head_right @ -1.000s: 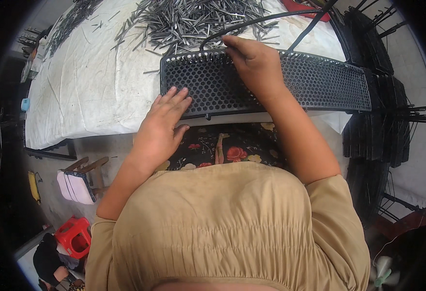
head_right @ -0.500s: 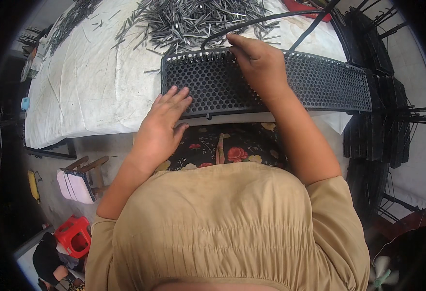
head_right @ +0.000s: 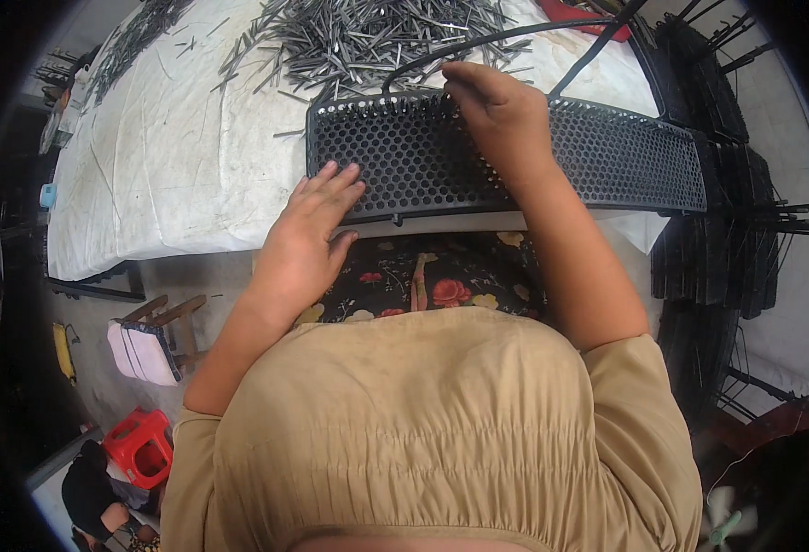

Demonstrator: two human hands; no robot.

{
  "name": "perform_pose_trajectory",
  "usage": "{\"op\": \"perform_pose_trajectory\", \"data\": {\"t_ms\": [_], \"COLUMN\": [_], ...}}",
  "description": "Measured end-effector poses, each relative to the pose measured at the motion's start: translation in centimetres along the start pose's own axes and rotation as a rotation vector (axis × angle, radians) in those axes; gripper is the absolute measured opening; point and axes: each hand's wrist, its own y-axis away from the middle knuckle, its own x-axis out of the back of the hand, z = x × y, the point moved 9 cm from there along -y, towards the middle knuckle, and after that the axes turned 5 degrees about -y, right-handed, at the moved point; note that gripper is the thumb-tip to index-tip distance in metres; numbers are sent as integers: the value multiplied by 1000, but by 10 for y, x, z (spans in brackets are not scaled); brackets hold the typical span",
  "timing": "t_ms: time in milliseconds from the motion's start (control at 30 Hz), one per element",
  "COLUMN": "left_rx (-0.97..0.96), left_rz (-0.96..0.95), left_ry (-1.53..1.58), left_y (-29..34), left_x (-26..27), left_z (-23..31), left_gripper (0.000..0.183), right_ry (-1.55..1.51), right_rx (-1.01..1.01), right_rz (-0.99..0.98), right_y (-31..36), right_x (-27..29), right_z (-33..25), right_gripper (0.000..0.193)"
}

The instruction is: Inserting small metal rods into the holes of a perforated metal frame for assembly.

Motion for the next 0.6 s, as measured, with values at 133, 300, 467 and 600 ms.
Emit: {"op": "perform_pose_trajectory", "data": {"t_ms": [133,300,467,600], "left_rx": [2,1,7,5], "left_rz": [-4,-6,-8,-5], "left_ry": [-5,-8,-24,-27], "left_y": [0,0,0,-1], "left_x": [0,1,0,0], "left_z": [-1,0,-1,-1], "left_gripper": [54,54,53,53], "right_ry": [20,45,18,83], "right_rx": [-28,-11,-24,-53], "right_rz": [-33,-38,-37,-96], "right_y": [-1,-1,-2,-2], "right_x": [-1,3,8,6], "right_z": [5,3,6,11], "right_gripper": [20,21,20,21]}}
